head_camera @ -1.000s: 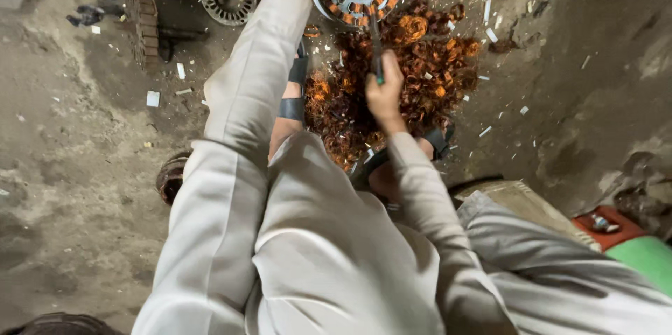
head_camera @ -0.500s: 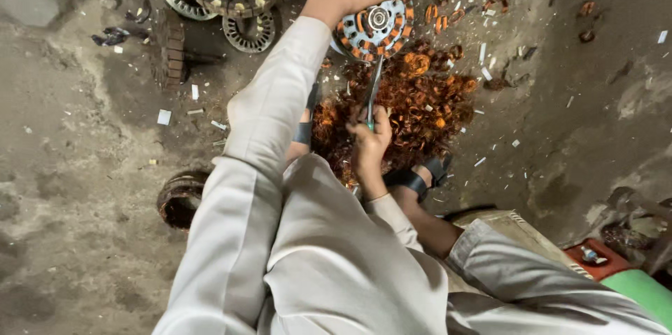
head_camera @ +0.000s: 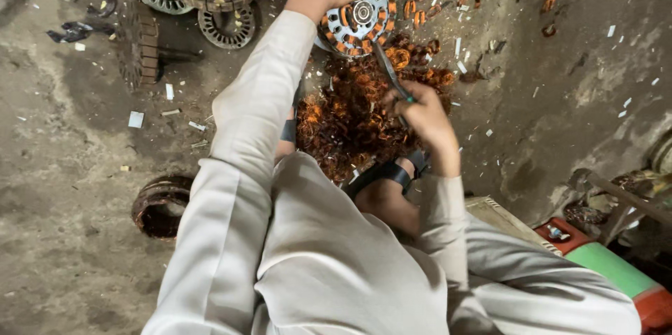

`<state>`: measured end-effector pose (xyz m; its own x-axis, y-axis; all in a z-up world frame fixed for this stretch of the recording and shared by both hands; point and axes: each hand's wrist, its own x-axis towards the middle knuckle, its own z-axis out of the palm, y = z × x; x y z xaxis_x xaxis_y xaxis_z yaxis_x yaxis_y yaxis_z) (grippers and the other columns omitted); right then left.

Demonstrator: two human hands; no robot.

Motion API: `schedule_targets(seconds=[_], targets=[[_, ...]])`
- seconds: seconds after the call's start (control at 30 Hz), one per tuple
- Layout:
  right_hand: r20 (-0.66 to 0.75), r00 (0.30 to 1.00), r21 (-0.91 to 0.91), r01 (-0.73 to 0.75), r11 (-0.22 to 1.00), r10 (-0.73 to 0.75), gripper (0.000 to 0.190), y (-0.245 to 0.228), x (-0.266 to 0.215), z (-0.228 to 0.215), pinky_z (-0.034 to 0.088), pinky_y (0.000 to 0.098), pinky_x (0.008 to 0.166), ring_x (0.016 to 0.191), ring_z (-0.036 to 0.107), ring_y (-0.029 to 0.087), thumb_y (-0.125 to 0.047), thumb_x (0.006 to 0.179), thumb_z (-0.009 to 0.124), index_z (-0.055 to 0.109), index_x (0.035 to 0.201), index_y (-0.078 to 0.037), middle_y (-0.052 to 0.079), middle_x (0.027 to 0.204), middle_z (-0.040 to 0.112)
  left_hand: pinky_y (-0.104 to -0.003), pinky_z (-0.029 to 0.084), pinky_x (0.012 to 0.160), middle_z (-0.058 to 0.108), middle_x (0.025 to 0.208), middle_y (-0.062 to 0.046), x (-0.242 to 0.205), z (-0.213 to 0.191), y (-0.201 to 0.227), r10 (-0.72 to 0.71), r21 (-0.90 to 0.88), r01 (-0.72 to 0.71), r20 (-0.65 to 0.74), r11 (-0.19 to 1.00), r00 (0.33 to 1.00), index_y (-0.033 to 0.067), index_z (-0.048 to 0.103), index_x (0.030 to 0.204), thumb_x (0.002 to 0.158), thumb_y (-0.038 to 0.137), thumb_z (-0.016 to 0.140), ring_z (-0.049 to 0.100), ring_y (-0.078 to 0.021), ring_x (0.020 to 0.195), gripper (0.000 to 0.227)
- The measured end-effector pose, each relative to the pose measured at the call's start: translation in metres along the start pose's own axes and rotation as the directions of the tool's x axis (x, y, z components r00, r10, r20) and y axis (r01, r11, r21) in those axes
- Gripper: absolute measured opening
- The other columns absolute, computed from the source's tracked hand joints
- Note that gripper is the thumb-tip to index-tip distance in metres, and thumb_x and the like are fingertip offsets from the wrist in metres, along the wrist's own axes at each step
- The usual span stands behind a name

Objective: The person uses pliers to cut copper wire segments from a circular metal component. The person repeatedly cuts and removes wire pieces, accumulating a pile of copper shavings on the floor.

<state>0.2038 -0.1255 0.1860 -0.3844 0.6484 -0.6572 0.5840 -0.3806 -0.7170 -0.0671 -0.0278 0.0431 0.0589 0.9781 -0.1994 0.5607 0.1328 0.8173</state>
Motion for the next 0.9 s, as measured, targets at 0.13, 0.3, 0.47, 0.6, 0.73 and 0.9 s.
schedule_targets(seconds=[0.13,0.3,0.47,0.6,0.73,0.9], targets=[[-0.003,0.997,-0.273,-0.07,0.96,0.072,0.017,0.016,0.024,-0.034,0.046,0.0277,0.063,0.071,0.06,0.014,0.0,0.079,0.06,0.072,0.091,-0.003,0.006,0.079,0.067,-0.05,0.053,0.089,0.071,0.116,-0.022,-0.004,-0.005,0.005,0.048,0.004,-0.048,-0.025,0.999,0.999,0.0067,0.065,0.129,0.082,0.085,0.067,0.068,-0.041,0.105,0.091],[-0.152,0.957,-0.247,0.205,0.947,-0.247,0.015,0.098,0.05,0.002,0.046,0.0338,0.071,0.077,0.059,0.022,0.001,0.081,0.059,0.066,0.094,-0.001,0.009,0.085,0.064,-0.048,0.055,0.095,0.073,0.113,-0.018,-0.002,-0.007,0.015,-0.15,0.039,0.146,0.152,0.989,0.977,0.0126,0.067,0.128,0.078,0.089,0.062,0.072,-0.0348,0.105,0.092],[-0.414,0.642,-0.384,0.519,0.763,-0.645,0.03,0.136,0.091,0.076,0.048,0.0444,0.098,0.104,0.057,0.037,0.003,0.084,0.057,0.059,0.115,0.006,0.022,0.113,0.059,-0.049,0.054,0.09,0.072,0.116,-0.021,0.008,-0.007,0.007,-0.017,0.016,0.017,0.035,1.0,0.999,0.0103,0.063,0.134,0.074,0.09,0.065,0.071,-0.0347,0.105,0.1],[-0.383,0.709,-0.356,0.478,0.803,-0.592,0.03,0.135,0.059,0.071,0.05,0.0416,0.094,0.102,0.059,0.036,0.002,0.084,0.059,0.061,0.113,0.004,0.02,0.115,0.06,-0.048,0.054,0.084,0.072,0.113,-0.023,0.005,0.006,0.002,0.116,0.058,-0.112,-0.074,0.992,0.991,0.0055,0.062,0.136,0.083,0.086,0.069,0.07,-0.0325,0.098,0.097],[-0.27,0.946,-0.081,0.166,0.983,-0.182,0.024,0.095,0.016,0.015,0.045,0.0314,0.067,0.076,0.058,0.018,0.0,0.082,0.056,0.071,0.101,-0.004,0.007,0.094,0.07,-0.041,0.056,0.059,0.068,0.085,-0.017,-0.023,0.022,0.017,-0.166,0.041,0.188,-0.312,0.981,0.935,0.0026,0.056,0.14,0.084,0.075,0.068,0.067,-0.0249,0.066,0.093],[-0.121,0.962,-0.188,0.218,0.958,-0.243,0.017,0.027,0.008,-0.048,0.045,0.0237,0.076,0.083,0.063,0.009,-0.003,0.083,0.062,0.073,0.096,-0.003,0.002,0.089,0.072,-0.045,0.054,0.066,0.066,0.072,-0.017,-0.047,0.029,0.015,-0.121,-0.058,0.107,-0.551,0.993,0.826,0.0059,0.073,0.118,0.097,0.065,0.073,0.067,-0.0266,0.068,0.063]])
